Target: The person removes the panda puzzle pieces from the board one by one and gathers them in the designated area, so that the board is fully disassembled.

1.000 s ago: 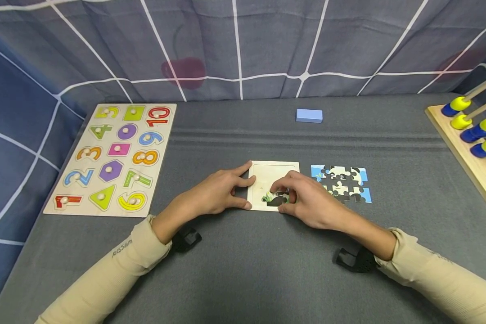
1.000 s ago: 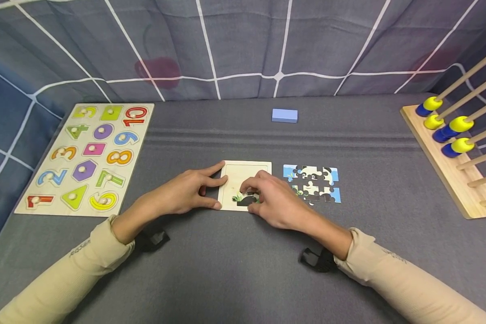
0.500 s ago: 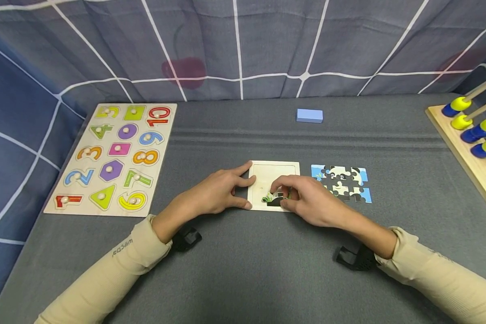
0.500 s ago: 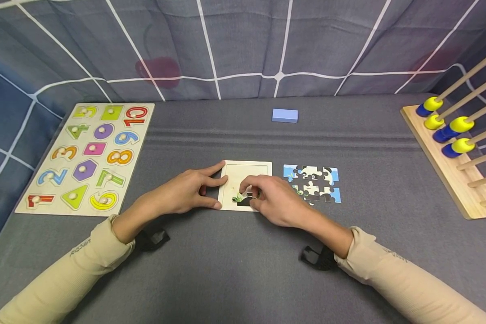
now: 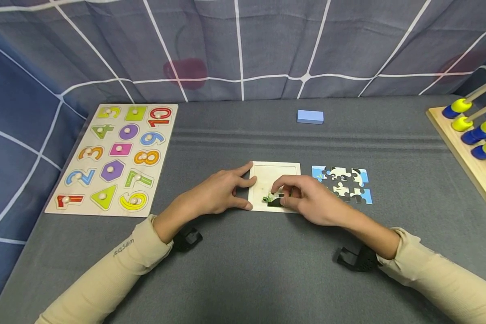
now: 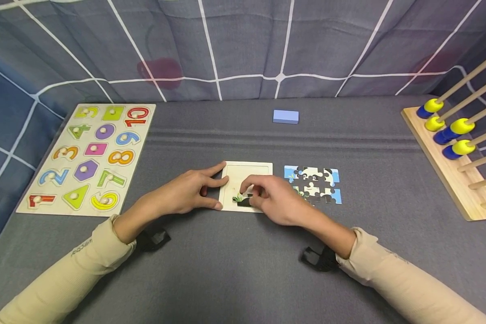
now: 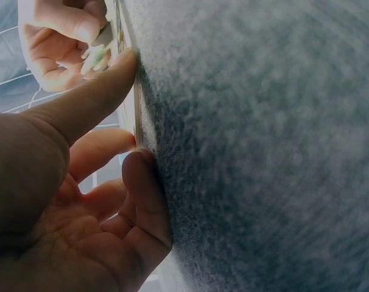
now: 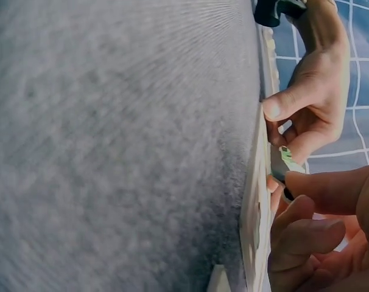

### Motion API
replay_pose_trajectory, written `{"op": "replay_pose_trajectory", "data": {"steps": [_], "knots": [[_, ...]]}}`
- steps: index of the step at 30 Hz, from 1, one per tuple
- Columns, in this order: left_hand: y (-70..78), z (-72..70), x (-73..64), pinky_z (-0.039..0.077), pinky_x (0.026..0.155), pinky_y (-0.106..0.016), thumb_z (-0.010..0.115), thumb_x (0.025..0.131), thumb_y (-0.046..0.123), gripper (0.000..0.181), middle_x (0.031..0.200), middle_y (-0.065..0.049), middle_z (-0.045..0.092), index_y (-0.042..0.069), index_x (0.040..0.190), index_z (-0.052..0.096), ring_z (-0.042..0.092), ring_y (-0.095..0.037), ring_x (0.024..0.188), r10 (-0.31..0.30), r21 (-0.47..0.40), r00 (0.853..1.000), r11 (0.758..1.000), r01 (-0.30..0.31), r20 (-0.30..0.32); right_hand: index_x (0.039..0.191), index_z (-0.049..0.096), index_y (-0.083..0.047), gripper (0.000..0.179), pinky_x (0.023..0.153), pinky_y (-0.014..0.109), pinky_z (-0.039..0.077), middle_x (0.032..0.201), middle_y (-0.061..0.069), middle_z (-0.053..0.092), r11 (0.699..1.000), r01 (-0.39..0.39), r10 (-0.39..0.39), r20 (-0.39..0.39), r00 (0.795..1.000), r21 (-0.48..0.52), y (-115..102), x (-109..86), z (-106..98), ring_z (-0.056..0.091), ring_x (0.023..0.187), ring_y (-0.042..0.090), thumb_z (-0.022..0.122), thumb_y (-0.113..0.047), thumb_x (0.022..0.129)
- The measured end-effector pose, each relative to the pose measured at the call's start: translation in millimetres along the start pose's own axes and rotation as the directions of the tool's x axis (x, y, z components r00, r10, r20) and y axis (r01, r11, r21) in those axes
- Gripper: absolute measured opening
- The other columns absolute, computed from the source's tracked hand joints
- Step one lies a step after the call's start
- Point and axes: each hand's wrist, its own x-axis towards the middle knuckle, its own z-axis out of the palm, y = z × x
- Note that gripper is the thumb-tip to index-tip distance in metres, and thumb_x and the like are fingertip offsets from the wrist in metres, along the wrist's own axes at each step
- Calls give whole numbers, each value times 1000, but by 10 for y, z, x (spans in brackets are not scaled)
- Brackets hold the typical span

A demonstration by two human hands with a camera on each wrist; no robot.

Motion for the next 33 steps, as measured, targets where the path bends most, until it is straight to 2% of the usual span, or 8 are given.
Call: {"op": "replay_pose_trajectory", "data": {"steps": [6, 11, 16, 24, 29, 33], "knots": [[4, -5, -3, 44, 70, -28, 78, 86, 30, 66, 160, -15, 23, 9, 143, 52, 51, -5, 62, -14, 3, 1000, 1000, 14, 13, 105, 68, -7, 20, 52, 26, 37, 76, 3, 56, 992, -13, 14, -10, 1000, 126, -1, -25, -56, 43, 55, 10, 63, 5, 91], [5, -9, -15, 44, 69, -28, 78, 86, 30, 66, 160, -14, 23, 10, 143, 51, 51, -5, 62, -21, -1, 1000, 1000, 21, 14, 106, 68, -5, 17, 51, 27, 37, 76, 4, 56, 982, -25, 27, -11, 1000, 186, -8, -80, -102, 43, 55, 10, 63, 3, 91], [-1, 4, -12, 44, 71, -28, 79, 85, 29, 66, 159, -15, 24, 9, 143, 52, 51, -4, 63, -12, 3, 1000, 1000, 12, 8, 105, 69, -7, 17, 54, 27, 38, 78, 4, 56, 984, -35, 40, -29, 999, 174, -19, -165, -164, 45, 58, 12, 65, 1, 90], [5, 9, -15, 44, 73, -29, 79, 85, 29, 67, 160, -15, 23, 9, 143, 52, 51, -4, 63, -11, 0, 1000, 1000, 11, 7, 105, 69, -12, 18, 57, 27, 41, 81, 5, 57, 994, -44, 47, -31, 998, 102, 22, -364, -305, 48, 61, 13, 65, -1, 91], [19, 2, -14, 44, 71, -28, 79, 85, 29, 67, 159, -16, 24, 9, 142, 52, 51, -5, 63, -6, 1, 1000, 1000, 6, 3, 104, 69, -11, 20, 60, 27, 42, 80, 3, 57, 995, 13, -9, -39, 999, 96, 83, -512, -392, 52, 66, 15, 63, 4, 91], [32, -10, -17, 44, 71, -28, 79, 85, 29, 67, 159, -16, 23, 9, 142, 52, 51, -5, 63, -6, 1, 1000, 1000, 6, 3, 103, 69, -13, 22, 60, 28, 41, 81, 2, 56, 996, 23, -18, -67, 998, 81, 140, -638, -443, 51, 68, 15, 63, 5, 91]]}}
